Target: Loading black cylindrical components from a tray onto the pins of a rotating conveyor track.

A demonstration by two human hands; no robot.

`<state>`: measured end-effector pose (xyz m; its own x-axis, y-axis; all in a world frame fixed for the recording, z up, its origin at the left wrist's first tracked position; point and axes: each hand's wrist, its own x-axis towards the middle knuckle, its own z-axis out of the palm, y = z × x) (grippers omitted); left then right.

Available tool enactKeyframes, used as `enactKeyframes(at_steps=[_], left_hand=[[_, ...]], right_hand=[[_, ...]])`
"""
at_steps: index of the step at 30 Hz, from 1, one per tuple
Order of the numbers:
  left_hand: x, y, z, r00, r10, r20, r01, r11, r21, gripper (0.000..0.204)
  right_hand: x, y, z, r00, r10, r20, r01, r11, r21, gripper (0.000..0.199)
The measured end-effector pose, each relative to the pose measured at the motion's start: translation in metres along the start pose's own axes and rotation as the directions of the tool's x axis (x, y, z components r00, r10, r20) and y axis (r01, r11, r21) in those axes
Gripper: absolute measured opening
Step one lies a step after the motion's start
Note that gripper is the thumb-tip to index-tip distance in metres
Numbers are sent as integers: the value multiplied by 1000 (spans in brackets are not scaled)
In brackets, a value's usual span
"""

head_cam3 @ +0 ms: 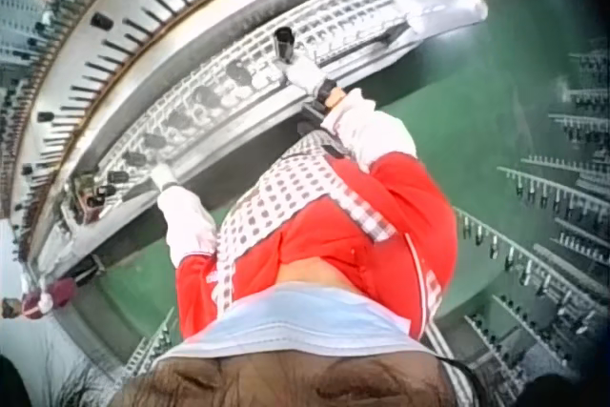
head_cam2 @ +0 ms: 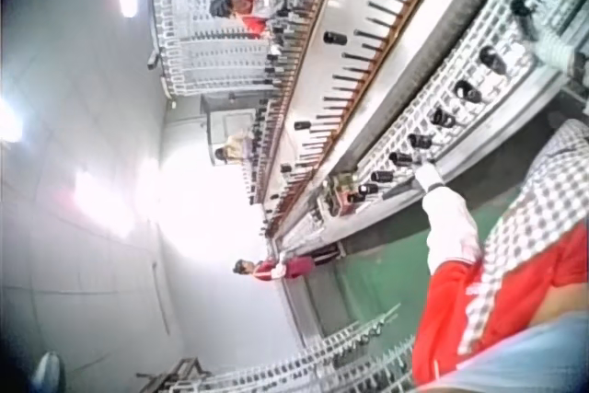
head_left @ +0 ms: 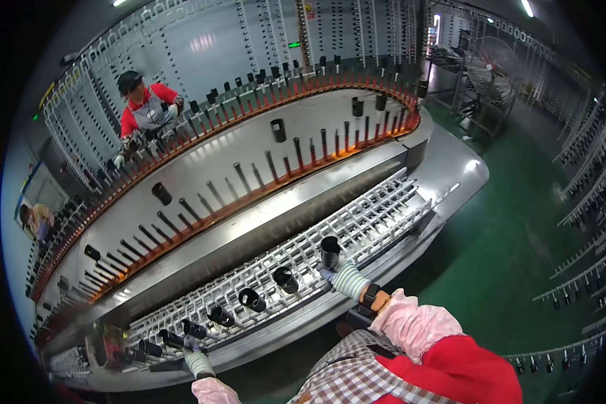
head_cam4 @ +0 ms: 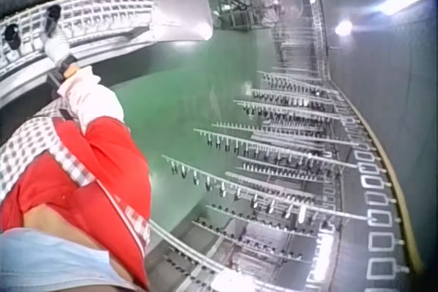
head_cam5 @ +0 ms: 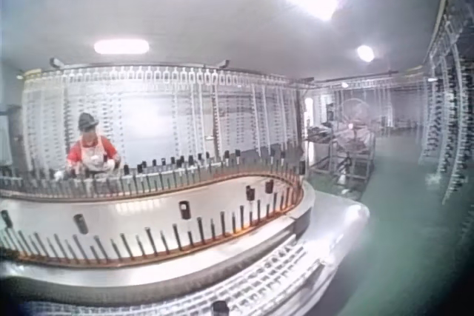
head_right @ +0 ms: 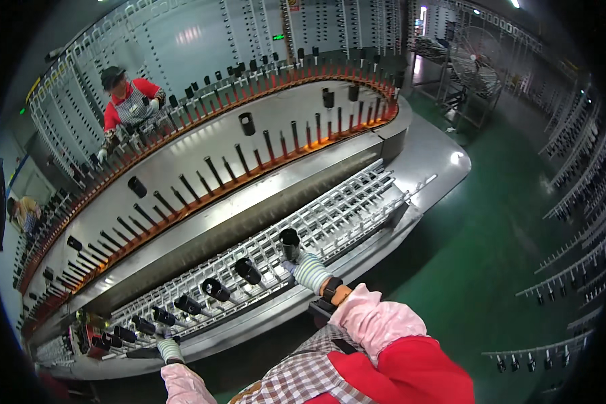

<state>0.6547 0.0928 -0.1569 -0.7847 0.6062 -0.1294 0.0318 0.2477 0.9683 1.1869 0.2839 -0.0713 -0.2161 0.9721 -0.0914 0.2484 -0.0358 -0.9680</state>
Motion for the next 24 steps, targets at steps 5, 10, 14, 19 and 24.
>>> enactKeyframes(at_steps=[5, 10, 14, 19, 24], left_hand=[[-73, 30, 66, 924, 326, -201, -250, 911, 328, 39], [-189, 49, 117, 953, 291, -90, -285, 956, 67, 45], [-238, 73, 208, 804, 313, 506, -260, 950, -175, 37], [-232, 84, 243, 930, 307, 201, -289, 951, -114, 26], [-305, 199, 273, 934, 308, 181, -355, 863, 359, 29]], right_hand=[[-20, -14, -30, 1000, -7, -2, 7, 977, 212, 26], [0, 2, -18, 974, 78, 212, -36, 980, -195, 26], [40, -39, -91, 843, -145, 519, 220, 972, -86, 33], [179, -103, -180, 929, -354, -109, 330, 925, -190, 43], [271, -129, -199, 916, -353, -192, 266, 891, -369, 56]])
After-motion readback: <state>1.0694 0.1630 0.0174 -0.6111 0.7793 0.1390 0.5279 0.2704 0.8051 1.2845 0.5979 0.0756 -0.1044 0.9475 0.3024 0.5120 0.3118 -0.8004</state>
